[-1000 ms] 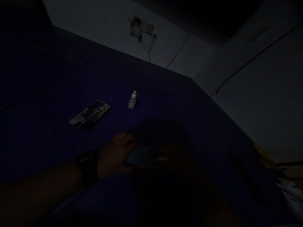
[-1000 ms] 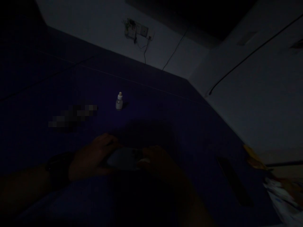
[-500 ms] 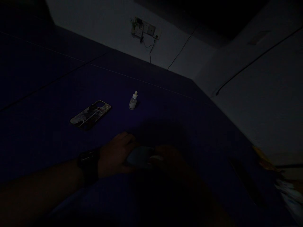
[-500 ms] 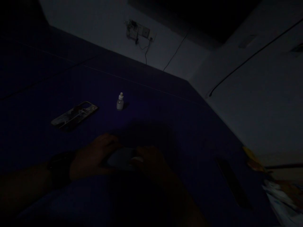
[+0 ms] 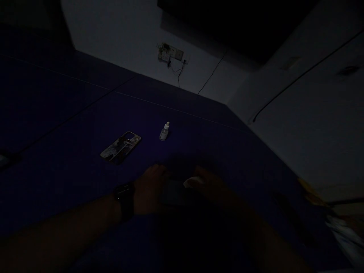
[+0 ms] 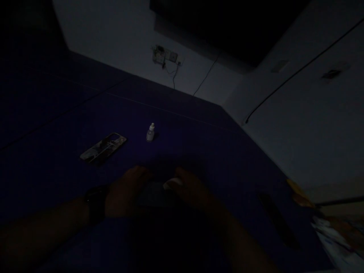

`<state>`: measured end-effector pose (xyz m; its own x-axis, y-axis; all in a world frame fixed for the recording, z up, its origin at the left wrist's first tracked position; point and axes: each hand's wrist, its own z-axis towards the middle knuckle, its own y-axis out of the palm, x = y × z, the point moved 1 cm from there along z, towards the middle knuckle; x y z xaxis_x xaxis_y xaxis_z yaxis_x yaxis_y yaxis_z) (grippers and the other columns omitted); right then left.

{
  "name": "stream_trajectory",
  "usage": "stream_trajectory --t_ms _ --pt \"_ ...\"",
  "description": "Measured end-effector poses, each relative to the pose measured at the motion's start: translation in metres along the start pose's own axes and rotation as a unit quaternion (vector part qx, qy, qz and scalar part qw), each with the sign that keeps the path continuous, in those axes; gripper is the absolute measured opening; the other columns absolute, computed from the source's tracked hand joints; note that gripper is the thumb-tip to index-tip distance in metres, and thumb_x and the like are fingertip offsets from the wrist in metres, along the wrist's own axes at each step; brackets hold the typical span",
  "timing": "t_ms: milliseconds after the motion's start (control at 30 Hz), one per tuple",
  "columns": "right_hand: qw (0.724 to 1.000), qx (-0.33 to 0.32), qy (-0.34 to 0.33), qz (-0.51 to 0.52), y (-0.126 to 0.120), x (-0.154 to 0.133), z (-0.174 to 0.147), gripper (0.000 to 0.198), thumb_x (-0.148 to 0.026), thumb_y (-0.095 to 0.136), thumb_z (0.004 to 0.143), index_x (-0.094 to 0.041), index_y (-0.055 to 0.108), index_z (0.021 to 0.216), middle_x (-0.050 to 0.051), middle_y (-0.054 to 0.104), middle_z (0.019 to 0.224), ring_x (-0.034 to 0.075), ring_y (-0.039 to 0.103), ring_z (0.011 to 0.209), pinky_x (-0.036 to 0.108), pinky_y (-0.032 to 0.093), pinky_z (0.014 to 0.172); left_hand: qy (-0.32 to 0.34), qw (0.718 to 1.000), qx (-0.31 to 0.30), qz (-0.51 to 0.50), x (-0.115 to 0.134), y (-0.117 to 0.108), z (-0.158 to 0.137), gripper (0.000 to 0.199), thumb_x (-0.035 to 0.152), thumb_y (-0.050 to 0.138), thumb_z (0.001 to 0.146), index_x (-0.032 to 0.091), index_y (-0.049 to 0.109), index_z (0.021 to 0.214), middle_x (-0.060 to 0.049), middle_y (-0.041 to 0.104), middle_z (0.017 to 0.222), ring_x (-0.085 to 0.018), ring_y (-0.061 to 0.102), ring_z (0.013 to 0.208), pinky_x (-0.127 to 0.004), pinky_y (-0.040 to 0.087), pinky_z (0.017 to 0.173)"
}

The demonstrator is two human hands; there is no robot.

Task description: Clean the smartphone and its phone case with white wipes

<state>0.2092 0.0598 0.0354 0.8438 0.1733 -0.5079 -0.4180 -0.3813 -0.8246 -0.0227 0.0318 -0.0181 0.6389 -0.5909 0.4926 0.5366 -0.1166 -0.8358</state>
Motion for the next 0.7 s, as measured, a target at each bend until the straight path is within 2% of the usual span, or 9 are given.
stream_trajectory --t_ms 133,233,400,567,700 --pt "0.998 0.014 -0.022 -0.061 0.009 0.002 0.012 0.016 -0.036 0.059 0.091 -0.019 0.06 0.092 0.005 0.066 0.095 0.019 0.06 0.085 0.029 0.041 0.071 -0.003 0.998 -0.013 0.063 -0.004 -0.003 0.0 0.082 0.065 0.083 0.057 0.016 0.057 0.116 -0.013 0.059 0.116 -0.034 0.053 0.104 -0.051 0.041 0.093" --pt "0.995 0.034 -0.033 -0.089 0.019 0.005 0.017 0.018 -0.038 0.064 0.089 -0.02 0.063 0.092 0.005 0.065 0.097 0.02 0.06 0.088 0.031 0.041 0.075 -0.003 0.995 -0.025 0.098 -0.01 -0.007 0.001 0.076 0.066 0.081 0.059 0.014 0.058 0.109 -0.014 0.06 0.113 -0.033 0.054 0.1 -0.049 0.041 0.089" --pt "0.992 0.014 -0.047 -0.113 0.028 -0.006 0.023 0.019 -0.038 0.068 0.087 -0.019 0.065 0.09 0.006 0.066 0.098 0.021 0.059 0.089 0.031 0.041 0.076 0.012 0.994 -0.042 0.1 -0.015 -0.009 0.003 0.062 0.064 0.078 0.064 0.018 0.054 0.097 -0.009 0.061 0.101 -0.028 0.054 0.093 -0.042 0.042 0.081" --pt "0.986 0.055 -0.06 -0.144 0.024 -0.001 0.024 0.017 -0.036 0.063 0.092 -0.02 0.066 0.094 0.007 0.067 0.099 0.023 0.06 0.094 0.034 0.042 0.083 0.003 0.995 -0.037 0.094 -0.014 -0.007 0.004 0.063 0.068 0.075 0.065 0.02 0.051 0.097 -0.008 0.06 0.099 -0.028 0.053 0.091 -0.041 0.04 0.079" --pt "0.989 0.014 -0.078 -0.128 0.024 0.004 0.019 0.015 -0.037 0.065 0.09 -0.023 0.068 0.095 0.006 0.068 0.101 0.022 0.061 0.094 0.032 0.042 0.08 0.003 0.995 -0.029 0.096 -0.014 -0.004 0.003 0.061 0.065 0.078 0.063 0.02 0.051 0.093 -0.007 0.059 0.097 -0.027 0.053 0.09 -0.04 0.04 0.077"
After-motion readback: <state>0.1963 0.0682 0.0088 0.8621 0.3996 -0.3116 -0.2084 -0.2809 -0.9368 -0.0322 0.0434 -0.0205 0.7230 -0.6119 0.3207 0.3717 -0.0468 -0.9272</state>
